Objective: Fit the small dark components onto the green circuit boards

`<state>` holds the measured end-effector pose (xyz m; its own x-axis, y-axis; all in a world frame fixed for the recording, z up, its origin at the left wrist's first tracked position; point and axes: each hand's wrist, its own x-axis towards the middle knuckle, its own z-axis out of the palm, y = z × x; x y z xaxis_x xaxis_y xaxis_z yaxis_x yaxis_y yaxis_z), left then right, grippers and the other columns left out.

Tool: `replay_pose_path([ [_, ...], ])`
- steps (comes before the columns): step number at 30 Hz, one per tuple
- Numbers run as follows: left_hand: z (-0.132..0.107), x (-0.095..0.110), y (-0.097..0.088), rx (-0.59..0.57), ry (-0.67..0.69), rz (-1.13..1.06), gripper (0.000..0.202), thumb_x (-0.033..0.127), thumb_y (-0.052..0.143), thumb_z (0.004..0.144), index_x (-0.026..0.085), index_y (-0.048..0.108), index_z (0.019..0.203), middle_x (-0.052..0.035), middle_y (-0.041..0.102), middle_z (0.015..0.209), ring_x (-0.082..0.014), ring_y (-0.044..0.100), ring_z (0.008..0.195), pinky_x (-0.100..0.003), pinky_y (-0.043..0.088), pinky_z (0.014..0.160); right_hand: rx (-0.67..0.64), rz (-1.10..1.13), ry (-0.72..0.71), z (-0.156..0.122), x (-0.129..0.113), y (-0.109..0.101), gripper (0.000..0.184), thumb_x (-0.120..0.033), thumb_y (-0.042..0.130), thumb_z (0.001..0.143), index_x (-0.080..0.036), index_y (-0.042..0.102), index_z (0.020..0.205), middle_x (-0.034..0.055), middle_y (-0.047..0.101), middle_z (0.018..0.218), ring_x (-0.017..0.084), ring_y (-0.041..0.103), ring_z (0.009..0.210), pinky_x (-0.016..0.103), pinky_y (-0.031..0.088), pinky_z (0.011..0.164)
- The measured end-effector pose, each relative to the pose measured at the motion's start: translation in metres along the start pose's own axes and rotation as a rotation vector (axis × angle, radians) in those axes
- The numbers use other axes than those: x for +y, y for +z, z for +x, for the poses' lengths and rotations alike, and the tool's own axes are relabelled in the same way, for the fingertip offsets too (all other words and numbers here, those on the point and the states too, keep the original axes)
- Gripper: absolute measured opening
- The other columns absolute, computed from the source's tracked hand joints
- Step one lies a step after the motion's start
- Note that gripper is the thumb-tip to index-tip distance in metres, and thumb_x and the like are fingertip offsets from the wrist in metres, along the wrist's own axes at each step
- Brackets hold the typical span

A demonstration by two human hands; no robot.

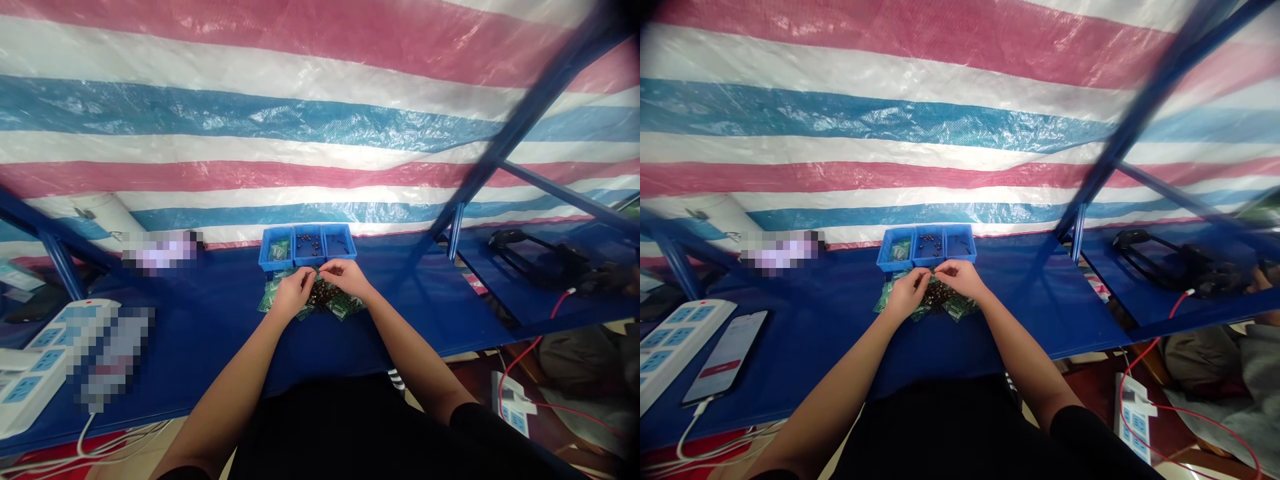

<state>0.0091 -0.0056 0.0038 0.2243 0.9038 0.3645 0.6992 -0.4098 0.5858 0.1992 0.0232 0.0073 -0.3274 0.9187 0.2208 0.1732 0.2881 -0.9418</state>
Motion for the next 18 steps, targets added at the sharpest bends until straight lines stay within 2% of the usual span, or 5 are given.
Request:
replay_pose_path([
  [6, 0.0001, -0.0005, 0.0009, 0.012, 0.017, -0.045, 0.030, 0.041, 0.044, 0.094, 0.023, 0.057, 0.113, 0.0019, 0.062, 0.069, -0.0134, 0.059, 0.060, -0.022, 0.043, 0.060, 0.021, 0.024, 0.021, 0.0008, 0.0003, 0.0004, 0.029, -0.042, 0.065, 0.078, -0.017, 0.070, 0.091, 0.0038, 0.068, 0.071, 0.015, 0.061, 0.063, 0.027, 0.049, 0.060],
  [13, 0.0000, -0.0003, 0.0001, -0.018, 0.015, -0.022, 0.028, 0.040, 0.039, 0.096, 0.023, 0.058, 0.107, 0.0012, 0.063, 0.070, -0.0135, 0.058, 0.058, -0.022, 0.041, 0.058, -0.004, -0.019, 0.008, 0.0008, 0.0020, 0.0006, 0.029, -0.043, 0.064, 0.079, -0.017, 0.070, 0.089, 0.0036, 0.067, 0.071, 0.014, 0.060, 0.063, 0.026, 0.048, 0.059],
  [18, 0.0000, -0.0010, -0.0009, -0.018, 0.005, 0.003, 0.029, 0.042, 0.037, 0.096, 0.023, 0.059, 0.103, 0.0010, 0.063, 0.069, -0.0145, 0.060, 0.061, -0.022, 0.040, 0.058, -0.014, 0.013, 0.002, -0.0006, -0.0002, 0.0012, 0.029, -0.042, 0.068, 0.076, -0.017, 0.070, 0.091, 0.0050, 0.069, 0.080, 0.015, 0.062, 0.068, 0.027, 0.050, 0.062],
])
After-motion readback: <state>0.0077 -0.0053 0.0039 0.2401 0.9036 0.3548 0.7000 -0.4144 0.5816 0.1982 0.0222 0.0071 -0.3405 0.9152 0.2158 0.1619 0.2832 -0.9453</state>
